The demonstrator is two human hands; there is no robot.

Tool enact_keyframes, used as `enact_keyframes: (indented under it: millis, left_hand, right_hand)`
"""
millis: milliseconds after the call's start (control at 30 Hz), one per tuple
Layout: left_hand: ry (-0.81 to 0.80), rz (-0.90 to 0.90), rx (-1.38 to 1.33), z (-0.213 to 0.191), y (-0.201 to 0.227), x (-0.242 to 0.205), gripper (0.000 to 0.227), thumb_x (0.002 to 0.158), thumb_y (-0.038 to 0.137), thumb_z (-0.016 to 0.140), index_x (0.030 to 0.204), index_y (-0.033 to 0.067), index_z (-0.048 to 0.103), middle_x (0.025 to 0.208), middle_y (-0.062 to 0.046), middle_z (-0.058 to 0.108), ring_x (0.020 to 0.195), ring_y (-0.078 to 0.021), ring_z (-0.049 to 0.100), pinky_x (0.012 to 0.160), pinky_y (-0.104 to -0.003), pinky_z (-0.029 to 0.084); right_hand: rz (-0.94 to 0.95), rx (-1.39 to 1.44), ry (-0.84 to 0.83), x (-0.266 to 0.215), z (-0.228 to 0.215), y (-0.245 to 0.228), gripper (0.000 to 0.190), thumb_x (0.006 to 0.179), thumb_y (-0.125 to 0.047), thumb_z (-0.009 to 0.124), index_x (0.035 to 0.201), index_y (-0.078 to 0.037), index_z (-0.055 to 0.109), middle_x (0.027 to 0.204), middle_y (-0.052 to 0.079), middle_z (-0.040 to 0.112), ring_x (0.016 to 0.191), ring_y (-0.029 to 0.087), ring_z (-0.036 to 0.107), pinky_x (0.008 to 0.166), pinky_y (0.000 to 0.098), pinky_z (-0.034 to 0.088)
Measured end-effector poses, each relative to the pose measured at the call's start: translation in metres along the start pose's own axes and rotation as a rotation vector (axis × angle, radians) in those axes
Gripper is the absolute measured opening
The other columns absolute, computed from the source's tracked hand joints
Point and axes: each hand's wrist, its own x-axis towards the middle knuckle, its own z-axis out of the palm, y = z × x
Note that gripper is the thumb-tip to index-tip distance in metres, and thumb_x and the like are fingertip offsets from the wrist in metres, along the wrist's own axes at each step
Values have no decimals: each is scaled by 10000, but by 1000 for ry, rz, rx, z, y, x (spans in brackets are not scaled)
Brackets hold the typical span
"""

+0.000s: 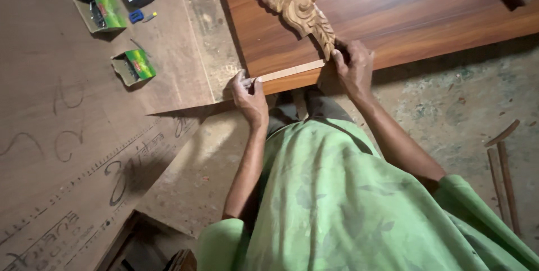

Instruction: The person positions a carved wooden ornament on a large wooden panel and uses a hammer to drive nails into it, securing the piece. The person then picks up a wooden stick from the floor.

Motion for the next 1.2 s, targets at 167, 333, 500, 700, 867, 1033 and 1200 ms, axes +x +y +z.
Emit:
enact_keyframes:
  millis: [167,333,500,700,867,1033,1200]
  left_hand:
    - [-3,-66,10,2,-3,0,484,900,52,767,1353,52,597,972,-87,692,888,-207,664,869,-372,557]
    - [8,-29,11,3,2,-3,556,903,54,756,1409,56,525,1061,-95,619,943,-213,631,880,-378,546]
    - [28,16,37,1,3,-4,592,892,50,771,1422,52,507,1056,-98,599,948,-220,612,884,-386,533]
    - [-1,-45,-17,3,3,-3,581,904,41,767,1430,64,522,1018,-89,640,922,-200,637,869,-368,550]
    - [-13,-64,-42,3,2,-4,589,906,35,760,1433,48,499,1041,-102,619,937,-210,615,851,-361,548]
    - [7,-75,-67,5,3,-3,593,930,45,743,1459,40,476,1032,-93,650,929,-201,622,880,-362,543]
    - [19,-25,-8,5,4,0,628,924,56,755,1473,43,450,1047,-98,640,923,-205,604,876,-373,524]
  right_hand:
    - [-13,-38,-68,-6,-1,1,358,980,-203,808,1276,-43,684,1114,161,656,1054,360,608,950,478,419]
    - [-21,-184,-82,-12,9,3,591,887,-306,915,1303,-34,597,1161,178,596,1117,381,556,961,515,388]
    - [-65,-182,-45,-14,17,3,653,924,-331,910,1381,-15,567,1223,166,581,1170,367,545,1001,511,369]
    - [-74,-195,-49,-15,11,-1,609,950,-334,862,1397,-36,576,1197,167,564,1151,368,522,999,502,367]
    - [-53,-153,-38,-13,12,-5,607,945,-366,834,1389,-41,578,1190,150,574,1141,354,528,982,503,360]
    - [-35,-199,-42,-14,17,2,642,963,-437,832,1392,-33,576,1184,151,562,1139,343,520,983,495,356]
    - [-45,-205,-49,-16,20,8,691,965,-486,829,1394,-16,558,1181,136,554,1153,319,518,1016,496,355]
